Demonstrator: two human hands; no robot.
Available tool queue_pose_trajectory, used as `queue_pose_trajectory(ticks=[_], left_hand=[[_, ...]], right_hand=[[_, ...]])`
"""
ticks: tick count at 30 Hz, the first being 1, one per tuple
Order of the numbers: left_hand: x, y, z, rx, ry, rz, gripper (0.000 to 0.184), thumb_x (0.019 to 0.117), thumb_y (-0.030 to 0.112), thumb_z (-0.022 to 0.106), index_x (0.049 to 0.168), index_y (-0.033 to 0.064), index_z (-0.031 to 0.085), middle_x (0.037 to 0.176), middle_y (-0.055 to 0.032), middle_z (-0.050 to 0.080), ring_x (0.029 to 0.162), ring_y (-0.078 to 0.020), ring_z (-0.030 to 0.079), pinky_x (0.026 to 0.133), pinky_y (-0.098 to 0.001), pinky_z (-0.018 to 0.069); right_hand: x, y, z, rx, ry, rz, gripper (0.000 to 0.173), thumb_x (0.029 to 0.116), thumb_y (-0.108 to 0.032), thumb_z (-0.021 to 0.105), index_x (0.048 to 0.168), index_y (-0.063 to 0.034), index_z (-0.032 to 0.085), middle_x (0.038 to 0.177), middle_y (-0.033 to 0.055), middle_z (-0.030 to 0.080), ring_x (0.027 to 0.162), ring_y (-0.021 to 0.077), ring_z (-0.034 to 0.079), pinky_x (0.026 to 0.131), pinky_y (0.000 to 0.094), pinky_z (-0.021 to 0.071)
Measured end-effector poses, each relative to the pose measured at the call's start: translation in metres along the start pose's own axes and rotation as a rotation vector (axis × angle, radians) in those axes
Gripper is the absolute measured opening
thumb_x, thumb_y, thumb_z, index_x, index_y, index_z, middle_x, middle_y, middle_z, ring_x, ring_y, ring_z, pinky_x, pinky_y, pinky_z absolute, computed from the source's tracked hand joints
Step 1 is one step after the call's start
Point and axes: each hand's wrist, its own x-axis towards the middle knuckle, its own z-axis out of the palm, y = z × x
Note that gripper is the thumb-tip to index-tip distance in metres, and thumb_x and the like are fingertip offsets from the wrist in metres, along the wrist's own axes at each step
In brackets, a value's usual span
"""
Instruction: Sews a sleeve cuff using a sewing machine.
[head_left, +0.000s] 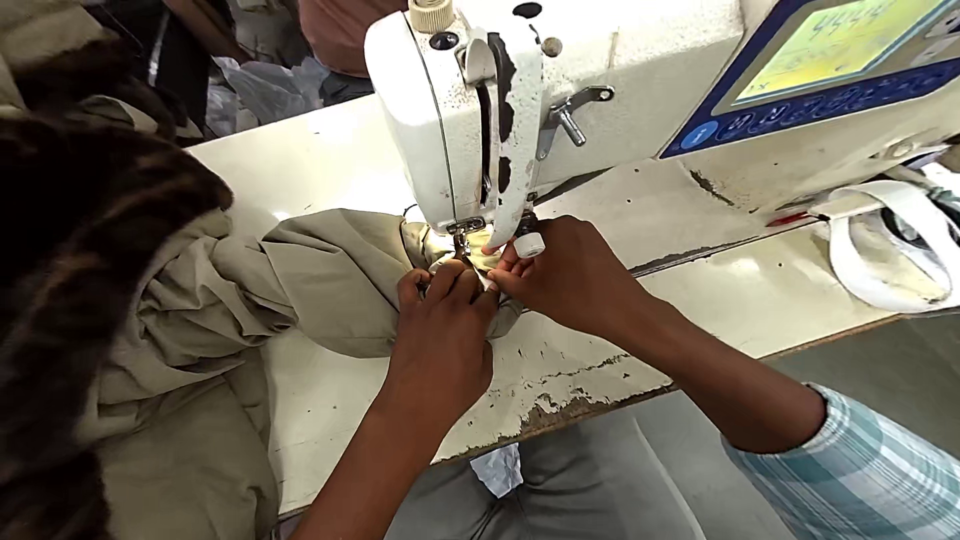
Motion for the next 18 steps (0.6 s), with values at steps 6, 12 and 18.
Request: queue_pose_trajectory(ticks=[6,12,18], left_hand=[[0.000,0.000,0.000,0.001,-0.003,0.003,0.039,0.0713,0.021,0.082,0.110,0.0224,0.078,0.122,0.0036,0.070,0.134,-0.0228,0.050,0.109,-0.0562,0.0322],[-0.001,0.001,0.002,0.004,0.021,0.006,0.040,0.0700,0.020,0.083,0.109,0.0219,0.079,0.122,0.0042,0.070,0.133,-0.0229,0.051,0.109,-0.0569,0.0325],[-0.003,0.001,0.003,0.003,0.050,0.018,0.040,0.0674,0.021,0.085,0.107,0.0228,0.079,0.119,0.0030,0.071,0.132,-0.0237,0.053,0.107,-0.0571,0.0336]], right_hand=[[-0.005,-0.002,0.005,-0.030,0.070,-0.001,0.011,0.0862,-0.027,0.074,0.089,-0.0173,0.068,0.073,-0.0054,0.062,0.063,0.0105,0.061,0.055,0.0356,0.0502],[-0.006,-0.008,0.015,-0.191,0.117,-0.059,0.010,0.0861,-0.022,0.077,0.088,-0.0127,0.076,0.075,0.0019,0.067,0.068,0.0192,0.067,0.058,0.0416,0.0537],[-0.013,-0.017,0.021,-0.349,0.239,-0.235,0.004,0.0840,-0.010,0.076,0.088,-0.0092,0.075,0.081,0.0095,0.068,0.064,0.0285,0.066,0.050,0.0444,0.0505]])
